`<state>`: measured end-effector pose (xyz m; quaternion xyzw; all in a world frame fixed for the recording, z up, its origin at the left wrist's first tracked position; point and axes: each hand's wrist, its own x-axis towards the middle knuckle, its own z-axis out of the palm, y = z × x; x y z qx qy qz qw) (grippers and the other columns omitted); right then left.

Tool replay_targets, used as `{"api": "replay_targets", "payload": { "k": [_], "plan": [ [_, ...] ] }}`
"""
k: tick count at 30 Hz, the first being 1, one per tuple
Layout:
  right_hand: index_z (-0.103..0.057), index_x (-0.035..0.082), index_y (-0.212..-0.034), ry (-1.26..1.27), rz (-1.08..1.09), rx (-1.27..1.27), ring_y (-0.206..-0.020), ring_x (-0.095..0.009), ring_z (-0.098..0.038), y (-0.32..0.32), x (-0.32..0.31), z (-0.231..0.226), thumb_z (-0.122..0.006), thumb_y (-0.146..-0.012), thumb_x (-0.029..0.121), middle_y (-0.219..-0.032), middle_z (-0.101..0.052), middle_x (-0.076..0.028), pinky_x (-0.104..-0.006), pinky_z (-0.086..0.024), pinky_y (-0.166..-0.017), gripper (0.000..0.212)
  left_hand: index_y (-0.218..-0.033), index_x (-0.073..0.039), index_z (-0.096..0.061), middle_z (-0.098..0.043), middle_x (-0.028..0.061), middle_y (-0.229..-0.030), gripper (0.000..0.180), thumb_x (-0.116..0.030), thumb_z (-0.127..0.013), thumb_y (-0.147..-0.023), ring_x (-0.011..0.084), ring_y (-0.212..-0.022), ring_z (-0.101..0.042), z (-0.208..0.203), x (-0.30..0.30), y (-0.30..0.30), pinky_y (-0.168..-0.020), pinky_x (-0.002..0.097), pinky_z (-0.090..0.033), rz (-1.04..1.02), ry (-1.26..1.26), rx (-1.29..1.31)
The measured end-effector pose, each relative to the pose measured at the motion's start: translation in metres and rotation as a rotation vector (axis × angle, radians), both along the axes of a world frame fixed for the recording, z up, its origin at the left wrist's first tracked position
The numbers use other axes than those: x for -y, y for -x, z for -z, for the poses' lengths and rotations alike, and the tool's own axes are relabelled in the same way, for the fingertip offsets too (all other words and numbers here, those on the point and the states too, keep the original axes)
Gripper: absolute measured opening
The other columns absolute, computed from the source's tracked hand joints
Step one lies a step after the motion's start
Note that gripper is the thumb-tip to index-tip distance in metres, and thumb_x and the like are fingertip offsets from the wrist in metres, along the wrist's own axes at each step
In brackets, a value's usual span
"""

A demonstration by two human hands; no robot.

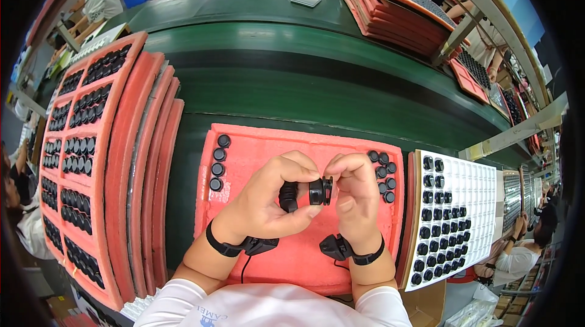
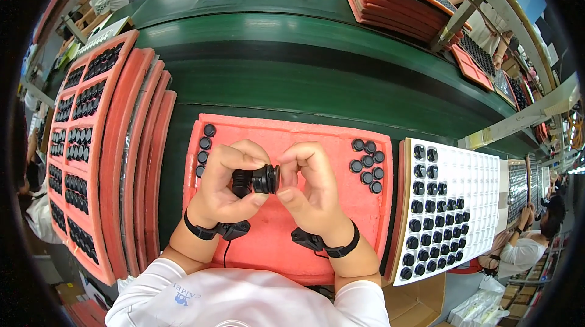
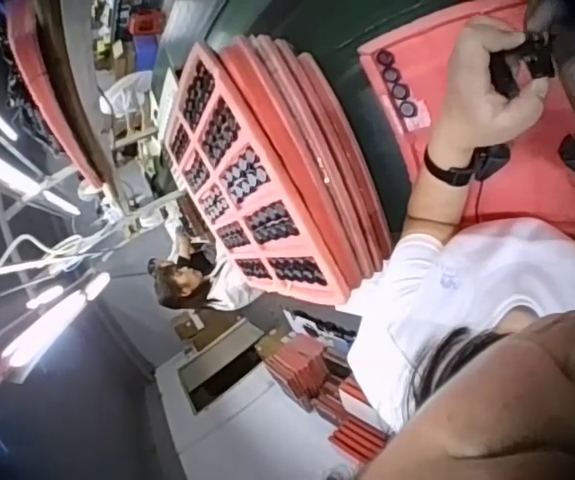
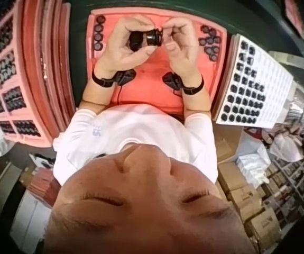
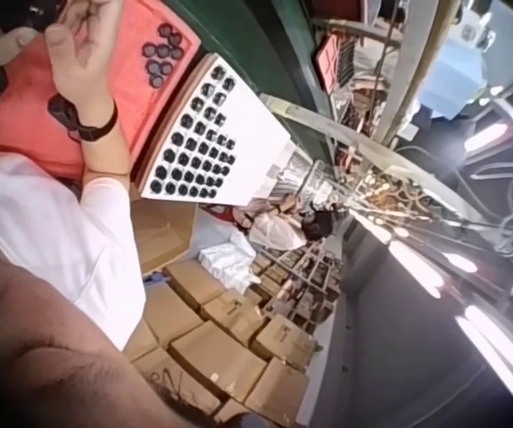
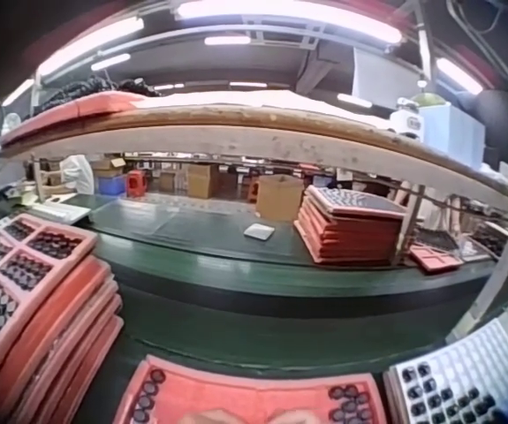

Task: The person picks up a black component from a pink tray, joins it with another piece by hand, and places the assembled unit into a white grid tray. This process is repeated multiple times, with the person occasionally moving the pink foam trays to access more parts.

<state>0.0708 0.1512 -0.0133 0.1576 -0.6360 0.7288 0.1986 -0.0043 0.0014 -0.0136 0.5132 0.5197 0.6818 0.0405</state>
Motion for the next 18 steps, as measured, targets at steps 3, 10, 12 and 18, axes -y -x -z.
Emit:
{"api": "replay_targets", "payload": {
  "k": [3, 10, 12, 18],
  "plan": [
    [-0.048, 0.000, -0.108, -0.041, 0.059, -0.016, -0.070, -0.010, -0.043, 0.0011, 0.0037, -0.0032, -0.064, -0.082, 0.015, -0.083, -0.048, -0.004, -0.0227, -0.037, -0.064, 0.034, -0.106, -0.002, -0.043, -0.051, 0.0128, -0.090, 0.037, -0.008, -0.066, -0.078, 0.0147, -0.074, -0.050, -0.0021, 0.0012, 0.0006, -0.064, 0.0267, -0.042, -0.024, 0.000, 0.024],
    [-0.054, 0.000, -0.103, -0.186, 0.128, -0.137, -0.073, -0.013, -0.045, 0.0068, 0.0014, -0.0037, -0.067, -0.076, 0.004, -0.089, -0.050, -0.007, -0.0239, -0.039, -0.066, 0.029, -0.102, -0.001, -0.047, -0.051, 0.0109, -0.092, 0.034, -0.020, -0.066, -0.081, 0.0124, -0.073, -0.048, -0.0036, 0.0038, 0.0020, -0.064, 0.0238, -0.040, -0.062, 0.040, 0.103],
    [-0.055, 0.000, -0.102, -0.191, 0.127, -0.135, -0.074, -0.013, -0.045, 0.0073, 0.0029, -0.0035, -0.066, -0.076, 0.003, -0.090, -0.051, -0.007, -0.0244, -0.039, -0.067, 0.029, -0.102, -0.001, -0.047, -0.051, 0.0098, -0.091, 0.035, -0.021, -0.067, -0.081, 0.0122, -0.074, -0.047, -0.0031, 0.0055, 0.0029, -0.065, 0.0236, -0.039, -0.071, 0.042, 0.118],
    [-0.054, 0.000, -0.102, -0.258, 0.173, -0.099, -0.076, -0.013, -0.047, 0.0058, 0.0001, -0.0088, -0.063, -0.077, 0.000, -0.092, -0.050, -0.008, -0.0247, -0.040, -0.069, 0.027, -0.103, -0.001, -0.048, -0.049, 0.0072, -0.094, 0.035, -0.021, -0.066, -0.081, 0.0115, -0.079, -0.047, -0.0062, 0.0038, 0.0028, -0.070, 0.0231, -0.039, -0.010, 0.094, 0.182]
  ]
}}
